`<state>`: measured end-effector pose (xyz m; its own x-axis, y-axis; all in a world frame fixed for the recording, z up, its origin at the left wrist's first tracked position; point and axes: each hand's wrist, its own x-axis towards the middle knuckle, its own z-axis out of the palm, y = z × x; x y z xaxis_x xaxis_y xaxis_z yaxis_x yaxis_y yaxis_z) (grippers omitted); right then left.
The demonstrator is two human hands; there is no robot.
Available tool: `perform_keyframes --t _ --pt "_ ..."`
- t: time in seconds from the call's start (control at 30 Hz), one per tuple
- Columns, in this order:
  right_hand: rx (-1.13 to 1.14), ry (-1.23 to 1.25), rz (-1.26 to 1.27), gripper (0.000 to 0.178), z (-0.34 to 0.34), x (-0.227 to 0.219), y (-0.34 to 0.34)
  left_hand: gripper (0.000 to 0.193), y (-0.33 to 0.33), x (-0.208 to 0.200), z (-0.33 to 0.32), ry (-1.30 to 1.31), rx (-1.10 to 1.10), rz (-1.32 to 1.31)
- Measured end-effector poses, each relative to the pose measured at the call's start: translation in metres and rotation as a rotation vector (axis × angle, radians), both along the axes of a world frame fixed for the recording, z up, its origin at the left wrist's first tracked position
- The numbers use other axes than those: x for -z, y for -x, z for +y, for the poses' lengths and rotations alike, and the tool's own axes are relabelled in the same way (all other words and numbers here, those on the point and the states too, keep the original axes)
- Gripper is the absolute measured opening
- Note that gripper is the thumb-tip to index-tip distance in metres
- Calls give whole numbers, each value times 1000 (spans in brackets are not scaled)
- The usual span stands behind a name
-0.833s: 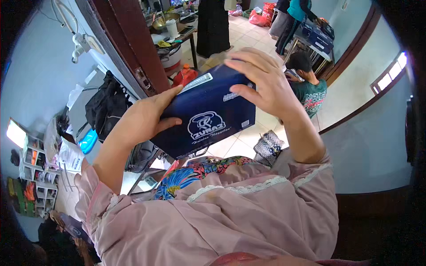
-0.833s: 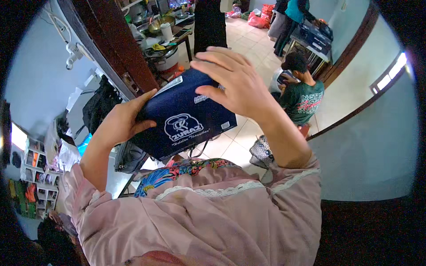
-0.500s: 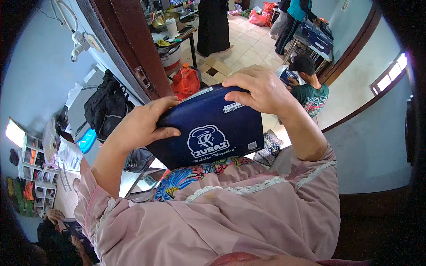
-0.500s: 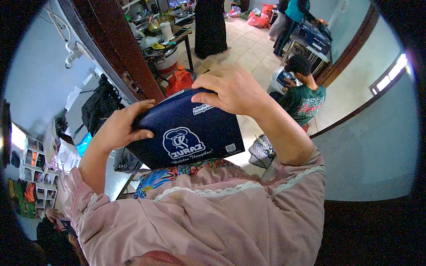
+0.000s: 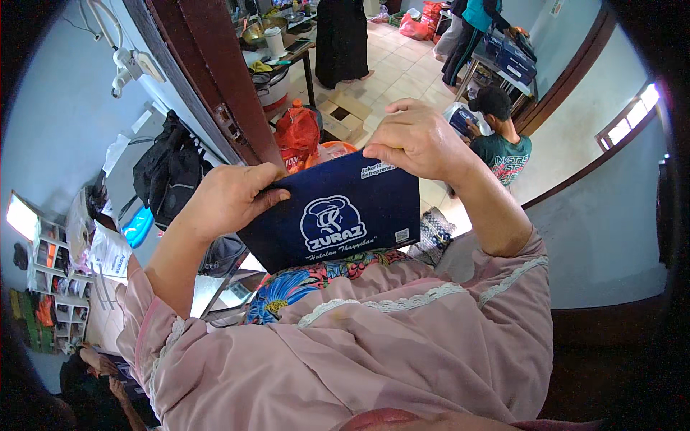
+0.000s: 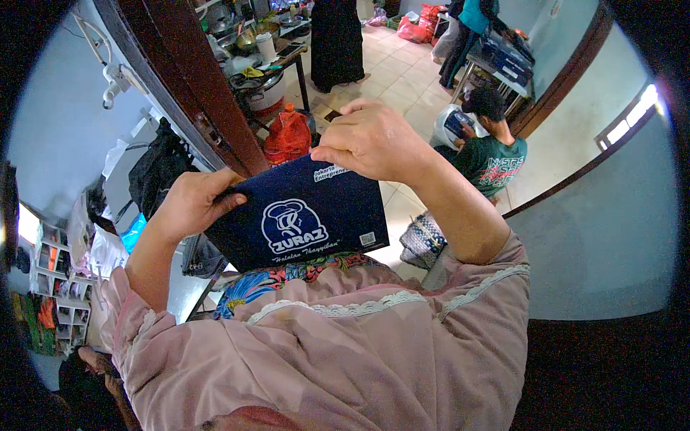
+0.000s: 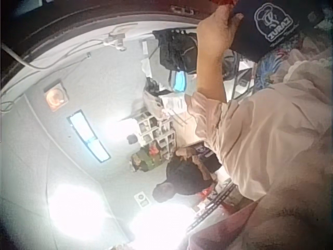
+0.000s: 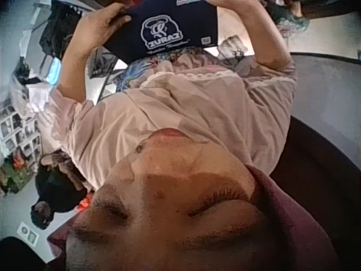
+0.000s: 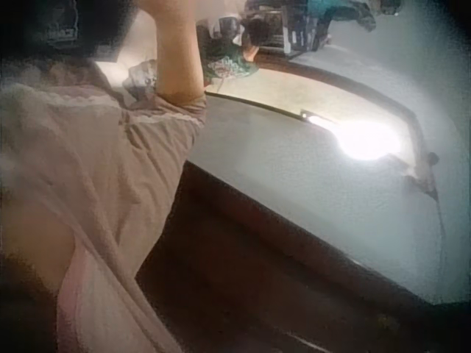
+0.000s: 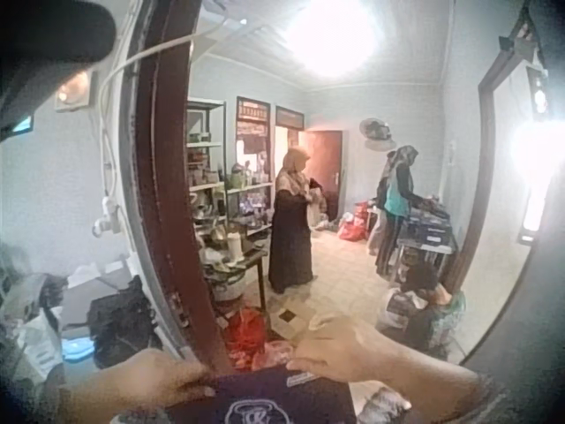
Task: The person assembles cardboard boxes by folding their creases and tucking in the flaps by hand.
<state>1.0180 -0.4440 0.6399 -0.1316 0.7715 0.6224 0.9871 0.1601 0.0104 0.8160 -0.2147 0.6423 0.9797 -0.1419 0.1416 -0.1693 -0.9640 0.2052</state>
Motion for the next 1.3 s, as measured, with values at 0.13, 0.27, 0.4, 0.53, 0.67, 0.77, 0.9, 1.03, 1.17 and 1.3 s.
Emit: perform_keyframes --t 0.13,0.27,0.4,0.53,0.67,0.77,0.9,1.03,1.17,1.3 --pt "24 -82 -9 14 0 1 11 24 0 0 -1 78 15 -11" --pt "18 70 52 14 -3 0 12 24 1 2 4 137 77 -77" --pt "10 7 48 15 -9 8 6 23 2 8 7 158 74 -205" --pt "123 -45 23 25 -15 20 16 17 2 15 -5 82 -1 -148" --pt "178 31 41 22 -11 28 32 20 0 15 -14 45 75 -158" --pt "170 131 125 14 -14 31 31 26 0 14 -12 121 146 -230" --pt "165 62 169 15 -18 34 25 28 -1 15 -2 203 153 -279" --pt "212 -31 166 16 -9 44 37 25 -6 18 0 127 166 -216" --pt "166 60 244 16 9 52 44 22 -16 17 2 21 247 -260" --pt "241 33 286 12 11 56 41 22 -22 19 14 113 205 -345"
